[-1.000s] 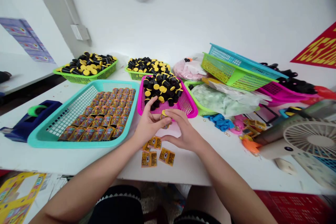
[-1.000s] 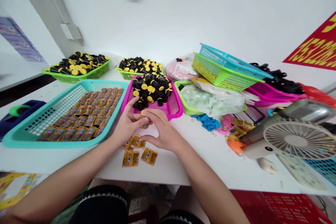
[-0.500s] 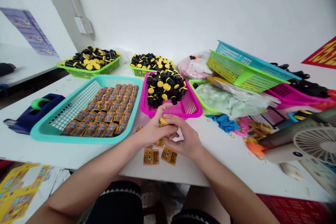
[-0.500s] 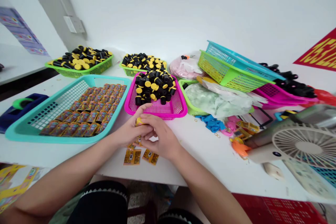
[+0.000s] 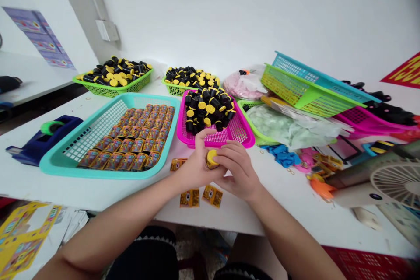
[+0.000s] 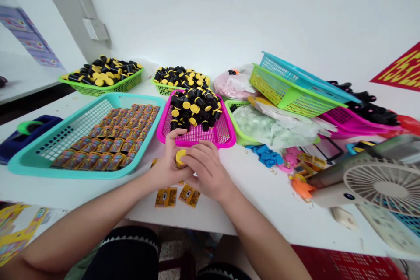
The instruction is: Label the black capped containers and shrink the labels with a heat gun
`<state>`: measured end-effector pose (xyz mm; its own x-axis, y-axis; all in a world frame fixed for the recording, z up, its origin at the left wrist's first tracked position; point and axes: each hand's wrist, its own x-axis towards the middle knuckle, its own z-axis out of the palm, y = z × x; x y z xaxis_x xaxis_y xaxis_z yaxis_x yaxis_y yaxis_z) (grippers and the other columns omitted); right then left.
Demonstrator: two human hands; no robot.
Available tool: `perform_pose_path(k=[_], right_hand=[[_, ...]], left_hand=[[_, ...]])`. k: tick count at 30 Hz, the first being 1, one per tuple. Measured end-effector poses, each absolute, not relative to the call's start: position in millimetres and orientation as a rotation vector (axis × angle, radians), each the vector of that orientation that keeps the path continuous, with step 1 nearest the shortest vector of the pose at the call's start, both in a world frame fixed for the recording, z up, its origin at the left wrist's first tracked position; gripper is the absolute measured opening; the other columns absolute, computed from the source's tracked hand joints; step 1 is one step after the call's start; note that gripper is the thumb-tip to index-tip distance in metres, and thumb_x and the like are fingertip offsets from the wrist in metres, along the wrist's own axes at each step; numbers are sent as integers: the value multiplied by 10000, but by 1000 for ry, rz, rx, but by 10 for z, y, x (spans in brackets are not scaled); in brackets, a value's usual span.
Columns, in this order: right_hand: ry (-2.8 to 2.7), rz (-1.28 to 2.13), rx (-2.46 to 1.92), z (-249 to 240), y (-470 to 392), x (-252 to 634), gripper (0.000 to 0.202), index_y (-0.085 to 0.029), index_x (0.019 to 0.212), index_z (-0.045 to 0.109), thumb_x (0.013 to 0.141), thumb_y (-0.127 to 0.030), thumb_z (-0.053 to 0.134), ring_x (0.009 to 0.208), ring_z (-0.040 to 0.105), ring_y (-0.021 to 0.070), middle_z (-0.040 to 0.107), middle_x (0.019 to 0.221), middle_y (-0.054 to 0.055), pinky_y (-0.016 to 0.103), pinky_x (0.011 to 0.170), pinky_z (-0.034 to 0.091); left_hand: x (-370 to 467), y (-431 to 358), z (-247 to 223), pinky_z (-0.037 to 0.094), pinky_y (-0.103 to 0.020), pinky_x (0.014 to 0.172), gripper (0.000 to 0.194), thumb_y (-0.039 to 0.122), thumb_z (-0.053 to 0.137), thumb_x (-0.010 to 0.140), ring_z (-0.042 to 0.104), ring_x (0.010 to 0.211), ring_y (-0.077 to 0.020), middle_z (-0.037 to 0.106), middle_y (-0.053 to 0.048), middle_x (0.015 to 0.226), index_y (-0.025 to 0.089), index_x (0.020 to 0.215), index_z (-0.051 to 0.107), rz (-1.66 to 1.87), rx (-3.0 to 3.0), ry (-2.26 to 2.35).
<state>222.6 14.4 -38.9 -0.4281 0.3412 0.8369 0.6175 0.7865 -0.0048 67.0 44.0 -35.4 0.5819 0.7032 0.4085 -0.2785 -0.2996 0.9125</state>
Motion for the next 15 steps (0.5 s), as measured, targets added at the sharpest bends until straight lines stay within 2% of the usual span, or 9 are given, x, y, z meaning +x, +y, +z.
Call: perform_pose_path(k=[5,11,15], right_hand=[[-2104,-319,-672,-381,137,2228,549,-262,1291,481,789,-269,705,1044,613,244,665,1075,69,487,966,478],[-2121,-294,-588,-354,111,2199,486,-203,1283,475,833,-244,652,1058,613,236,665,1068,98,484,981,484],[-2086,-272,-578,-384,117,2180,474,-214,1294,457,856,-280,625,1065,613,236,646,1079,104,476,956,514]], left_hand=[[619,472,-342,298,-155,453,845,85,633,764,416,478,-55,396,118,592,244,1392,90,912,1592,301],[547,525,-338,417,-185,524,743,157,654,797,499,570,-73,497,52,745,277,1360,184,725,1552,129],[526,540,-306,412,-178,527,746,163,674,789,496,577,-68,497,48,768,279,1355,202,717,1627,162]])
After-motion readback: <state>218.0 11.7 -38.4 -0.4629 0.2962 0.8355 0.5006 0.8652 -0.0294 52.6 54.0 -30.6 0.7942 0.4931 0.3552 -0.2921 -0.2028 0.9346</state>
